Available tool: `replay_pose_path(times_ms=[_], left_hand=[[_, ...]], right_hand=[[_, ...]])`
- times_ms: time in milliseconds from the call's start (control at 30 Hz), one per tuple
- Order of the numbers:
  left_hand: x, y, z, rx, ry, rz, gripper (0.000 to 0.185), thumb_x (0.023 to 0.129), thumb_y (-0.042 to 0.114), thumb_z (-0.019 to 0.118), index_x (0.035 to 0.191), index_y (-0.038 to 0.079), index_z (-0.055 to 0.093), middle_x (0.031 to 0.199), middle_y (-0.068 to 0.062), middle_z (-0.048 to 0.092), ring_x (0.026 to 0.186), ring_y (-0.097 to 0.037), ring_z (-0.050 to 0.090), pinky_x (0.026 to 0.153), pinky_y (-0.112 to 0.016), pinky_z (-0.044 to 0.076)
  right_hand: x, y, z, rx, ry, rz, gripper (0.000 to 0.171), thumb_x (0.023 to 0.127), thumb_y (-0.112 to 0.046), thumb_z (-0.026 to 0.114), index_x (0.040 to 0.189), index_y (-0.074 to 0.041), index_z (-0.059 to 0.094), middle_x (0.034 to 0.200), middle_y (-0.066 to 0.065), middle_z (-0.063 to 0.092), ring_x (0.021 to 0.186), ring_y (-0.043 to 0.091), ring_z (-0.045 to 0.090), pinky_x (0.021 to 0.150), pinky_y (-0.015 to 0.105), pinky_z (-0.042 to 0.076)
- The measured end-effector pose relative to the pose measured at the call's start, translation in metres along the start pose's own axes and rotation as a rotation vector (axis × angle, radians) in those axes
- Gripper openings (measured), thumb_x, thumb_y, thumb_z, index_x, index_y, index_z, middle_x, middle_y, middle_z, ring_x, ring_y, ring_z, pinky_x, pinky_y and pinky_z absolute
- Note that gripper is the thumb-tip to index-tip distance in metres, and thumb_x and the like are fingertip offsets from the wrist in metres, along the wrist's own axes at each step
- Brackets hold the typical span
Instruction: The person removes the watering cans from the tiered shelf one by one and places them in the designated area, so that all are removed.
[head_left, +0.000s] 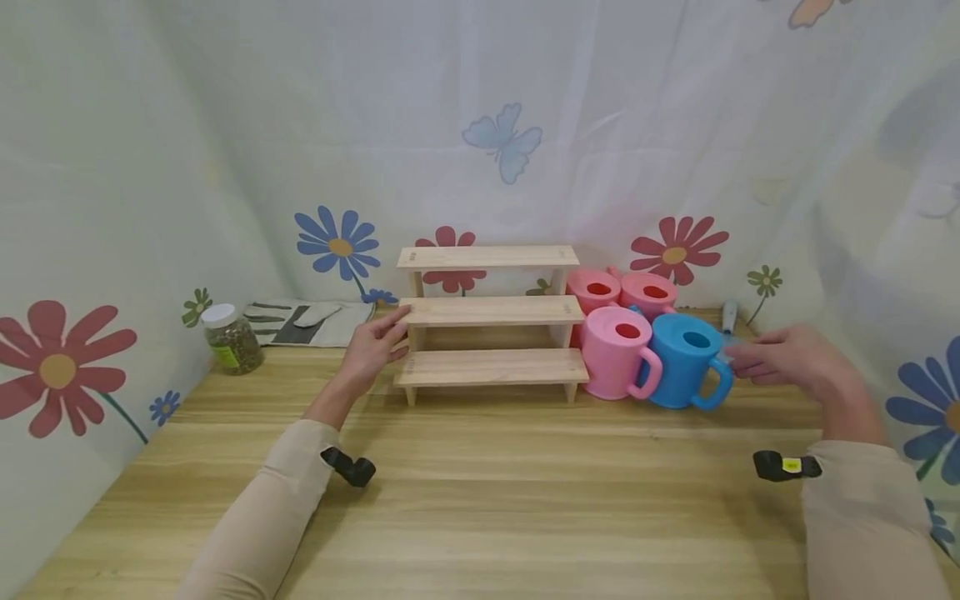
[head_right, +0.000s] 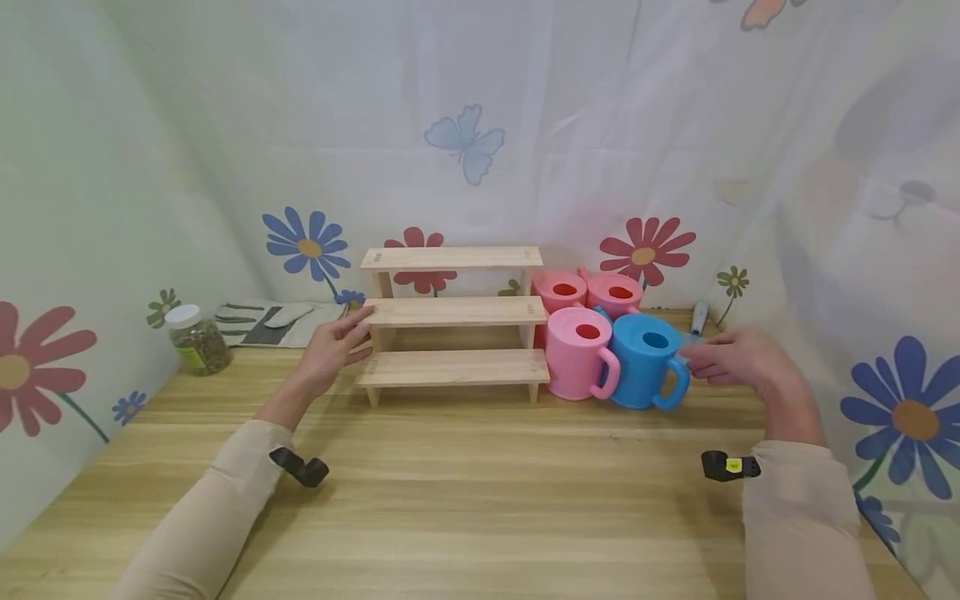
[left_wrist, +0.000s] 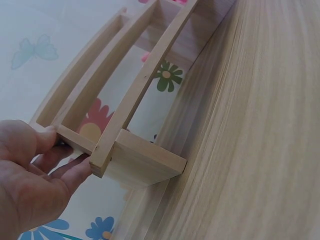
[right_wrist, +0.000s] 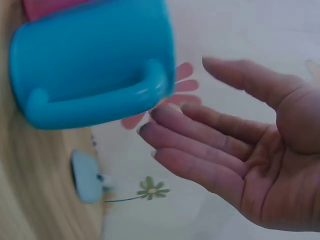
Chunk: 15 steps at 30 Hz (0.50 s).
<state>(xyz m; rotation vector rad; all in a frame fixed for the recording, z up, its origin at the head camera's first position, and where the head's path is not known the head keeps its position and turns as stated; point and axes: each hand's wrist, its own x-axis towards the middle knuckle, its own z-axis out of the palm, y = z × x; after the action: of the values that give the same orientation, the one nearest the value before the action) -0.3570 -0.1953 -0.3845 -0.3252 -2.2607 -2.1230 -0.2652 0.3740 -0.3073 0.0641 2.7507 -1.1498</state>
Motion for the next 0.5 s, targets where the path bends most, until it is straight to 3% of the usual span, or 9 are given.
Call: replay_pose_path(times_ms=[167, 367, 500], left_hand=[[0.001, 0.0, -0.002, 0.025, 0.013, 0.01, 0.04, 0.095, 0.019, 0.047, 0.135, 0.018, 0.045, 0.144, -0.001, 0.03, 0.121, -0.027, 0.041, 0.089, -0.042, 0.044], [0.0, 0.001, -0.001, 0.014, 0.01, 0.001, 0.041, 0.095, 0.018, 0.047, 0.136, 0.017, 0.044, 0.144, -0.002, 0.029, 0.122, -0.028, 0.039, 0.09, -0.043, 0.043], [-0.001, 0.003, -0.001, 0.016, 0.004, 0.009, 0.042, 0.095, 0.019, 0.047, 0.136, 0.015, 0.043, 0.144, -0.004, 0.029, 0.123, -0.029, 0.038, 0.091, -0.045, 0.041]], right_hand=[[-0.016, -0.028, 0.001, -0.052, 0.122, -0.074, 0.079, 0.079, -0.06, 0.056, 0.121, 0.007, 0.051, 0.107, 0.024, 0.06, 0.093, 0.034, 0.06, 0.078, 0.045, 0.05], [-0.02, -0.06, 0.019, -0.12, 0.222, -0.198, 0.073, 0.079, -0.06, 0.055, 0.123, -0.003, 0.055, 0.112, 0.02, 0.058, 0.096, 0.036, 0.057, 0.077, 0.053, 0.048], [-0.011, -0.074, 0.038, -0.028, 0.258, -0.278, 0.061, 0.08, -0.055, 0.058, 0.122, -0.011, 0.058, 0.113, 0.013, 0.058, 0.103, 0.032, 0.048, 0.077, 0.051, 0.048]])
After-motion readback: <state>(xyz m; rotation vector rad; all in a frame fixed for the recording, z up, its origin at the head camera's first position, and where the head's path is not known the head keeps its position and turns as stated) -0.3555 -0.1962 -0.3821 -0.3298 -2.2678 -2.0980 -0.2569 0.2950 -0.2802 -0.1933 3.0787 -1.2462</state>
